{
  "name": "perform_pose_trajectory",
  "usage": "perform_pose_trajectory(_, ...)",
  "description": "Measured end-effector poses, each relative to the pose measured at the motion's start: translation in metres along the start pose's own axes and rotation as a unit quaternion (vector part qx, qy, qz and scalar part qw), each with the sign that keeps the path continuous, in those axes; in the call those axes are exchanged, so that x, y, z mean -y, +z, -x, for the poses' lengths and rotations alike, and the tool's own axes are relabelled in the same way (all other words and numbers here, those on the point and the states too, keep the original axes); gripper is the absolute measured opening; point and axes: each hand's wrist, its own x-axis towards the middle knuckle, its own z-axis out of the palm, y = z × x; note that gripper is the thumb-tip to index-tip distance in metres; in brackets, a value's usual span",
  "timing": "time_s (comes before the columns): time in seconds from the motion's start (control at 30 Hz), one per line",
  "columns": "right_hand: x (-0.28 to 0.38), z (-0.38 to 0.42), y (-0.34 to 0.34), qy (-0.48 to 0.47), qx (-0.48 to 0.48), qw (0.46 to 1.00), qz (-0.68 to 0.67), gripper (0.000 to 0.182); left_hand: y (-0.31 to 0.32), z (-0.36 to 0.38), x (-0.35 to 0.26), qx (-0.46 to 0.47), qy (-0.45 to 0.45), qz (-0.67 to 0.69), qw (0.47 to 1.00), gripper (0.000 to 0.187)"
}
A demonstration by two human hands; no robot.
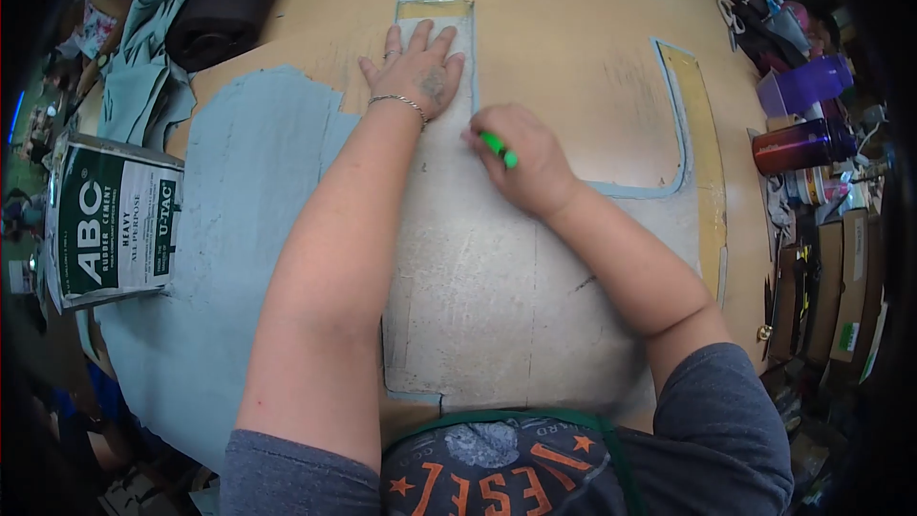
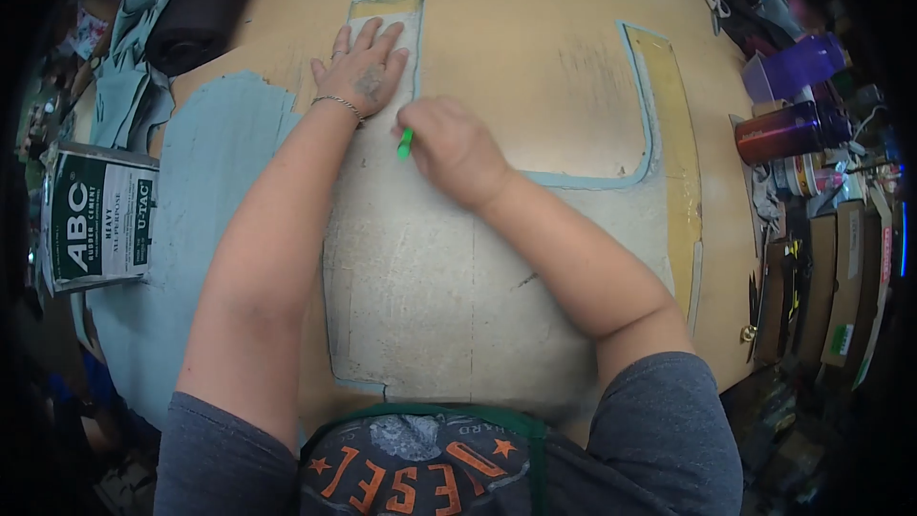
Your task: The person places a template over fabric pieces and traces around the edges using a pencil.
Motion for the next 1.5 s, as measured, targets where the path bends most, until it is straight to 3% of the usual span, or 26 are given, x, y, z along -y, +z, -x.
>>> perform_pose_trajectory(0.1,0.020,0.022,-0.013,0.008,0.022,0.999,-0.023,0.019,0.001,-0.001,0.001,-0.003,0.001,-0.022,1.000,0.047)
perform_pose_trajectory(0.37,0.019,0.079,-0.091,0.241,0.008,0.970,-0.018,0.012,-0.005,-0.001,-0.005,0.017,-0.008,-0.024,1.000,0.047)
perform_pose_trajectory(0.63,-0.058,0.123,-0.188,0.452,-0.033,0.862,-0.227,0.012,-0.003,-0.003,-0.006,0.019,-0.011,-0.034,0.999,0.047)
perform_pose_trajectory(0.73,-0.082,0.124,-0.207,0.483,0.046,0.841,-0.238,0.011,-0.003,-0.003,-0.006,0.016,-0.009,-0.037,0.999,0.047)
perform_pose_trajectory(0.93,-0.082,0.138,-0.202,0.407,0.006,0.882,-0.239,0.010,0.002,-0.006,-0.003,0.003,0.000,-0.036,0.999,0.048)
perform_pose_trajectory(1.0,-0.085,0.131,-0.206,0.392,0.056,0.899,-0.188,0.010,0.056,-0.045,0.055,-0.108,0.178,0.017,0.978,0.049)
perform_pose_trajectory(1.07,-0.086,0.113,-0.200,0.410,0.062,0.889,-0.194,0.010,0.018,-0.016,0.014,-0.021,0.022,-0.063,0.998,0.049)
perform_pose_trajectory(1.1,-0.083,0.091,-0.186,0.398,0.027,0.893,-0.207,0.011,0.008,-0.009,0.005,-0.013,0.011,-0.073,0.997,0.049)
perform_pose_trajectory(1.17,-0.068,0.053,-0.154,0.389,-0.054,0.892,-0.225,0.011,0.002,-0.002,-0.001,0.000,0.003,-0.072,0.997,0.049)
perform_pose_trajectory(1.23,-0.074,0.017,-0.103,0.316,-0.039,0.924,-0.210,0.013,0.000,-0.001,-0.002,0.000,0.002,-0.056,0.998,0.049)
perform_pose_trajectory(1.3,-0.084,-0.016,-0.041,0.295,-0.085,0.923,-0.231,0.016,0.003,-0.003,-0.002,0.001,0.001,-0.043,0.999,0.049)
perform_pose_trajectory(1.37,-0.106,-0.044,0.009,0.294,-0.151,0.910,-0.252,0.017,0.001,-0.001,-0.003,0.005,-0.001,-0.037,0.999,0.048)
perform_pose_trajectory(1.5,-0.138,-0.080,0.048,0.320,-0.209,0.899,-0.214,0.017,-0.002,-0.001,-0.001,-0.006,0.015,-0.019,1.000,0.048)
